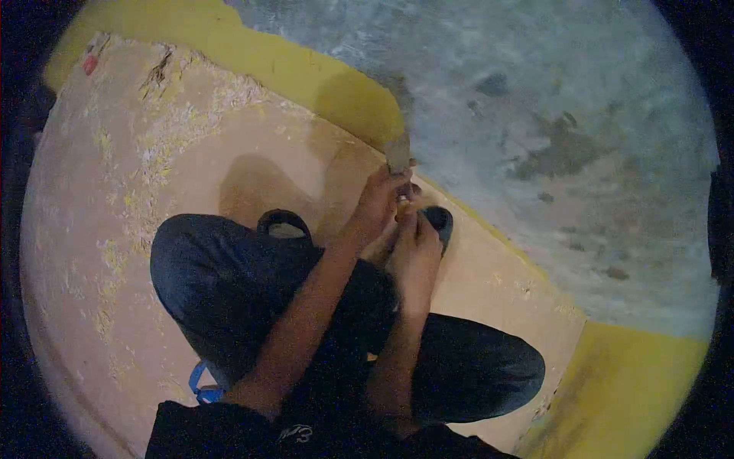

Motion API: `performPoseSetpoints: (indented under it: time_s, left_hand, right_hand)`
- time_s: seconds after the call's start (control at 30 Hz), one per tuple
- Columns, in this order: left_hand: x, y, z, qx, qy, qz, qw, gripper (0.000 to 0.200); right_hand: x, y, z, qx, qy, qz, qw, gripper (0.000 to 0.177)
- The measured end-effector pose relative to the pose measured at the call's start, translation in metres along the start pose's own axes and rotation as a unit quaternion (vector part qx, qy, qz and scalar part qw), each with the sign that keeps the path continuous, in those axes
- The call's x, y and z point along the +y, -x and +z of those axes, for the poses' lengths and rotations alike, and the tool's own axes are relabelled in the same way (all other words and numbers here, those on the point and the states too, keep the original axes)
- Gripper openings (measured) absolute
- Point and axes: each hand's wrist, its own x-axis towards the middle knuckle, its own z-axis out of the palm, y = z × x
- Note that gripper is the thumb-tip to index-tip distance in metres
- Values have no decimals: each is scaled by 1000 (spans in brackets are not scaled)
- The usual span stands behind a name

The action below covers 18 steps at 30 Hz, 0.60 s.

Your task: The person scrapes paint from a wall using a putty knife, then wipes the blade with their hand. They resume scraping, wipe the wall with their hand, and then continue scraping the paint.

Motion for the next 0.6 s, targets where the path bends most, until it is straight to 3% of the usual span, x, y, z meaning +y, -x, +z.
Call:
performPoseSetpoints:
  time_s: [0.07, 0.2, 0.3, 0.4, 0.47, 0.5, 0.57, 0.6]
  left_hand:
    - [7, -6, -6, 66, 171, -103, 978, 44]
    - [9, -30, -29, 69, 163, -61, 982, 50]
    - [8, -38, -27, 56, 276, -50, 958, 48]
    - [-17, -46, -32, -15, 273, -27, 962, 52]
    - [-37, -36, -22, 96, 145, -7, 985, 60]
    - [-38, -28, -17, 93, 146, -5, 985, 60]
    - [-9, -5, 5, 192, -49, 8, 980, 68]
    - [-18, -1, 1, 193, -44, 21, 980, 68]
  right_hand:
    - [-23, -13, 16, -40, 32, 12, 999, 46]
    - [-56, -15, 29, -57, 51, -23, 997, 43]
    - [-49, -12, 34, -42, 45, -34, 998, 44]
    - [-37, -8, 28, -15, 26, -59, 998, 44]
    - [-26, 3, 23, -16, 16, -43, 999, 44]
    - [-19, 3, 19, -13, 18, -38, 999, 44]
    - [-3, 5, 12, -8, 20, -45, 999, 45]
    - [6, 5, 9, -5, 37, -71, 997, 44]
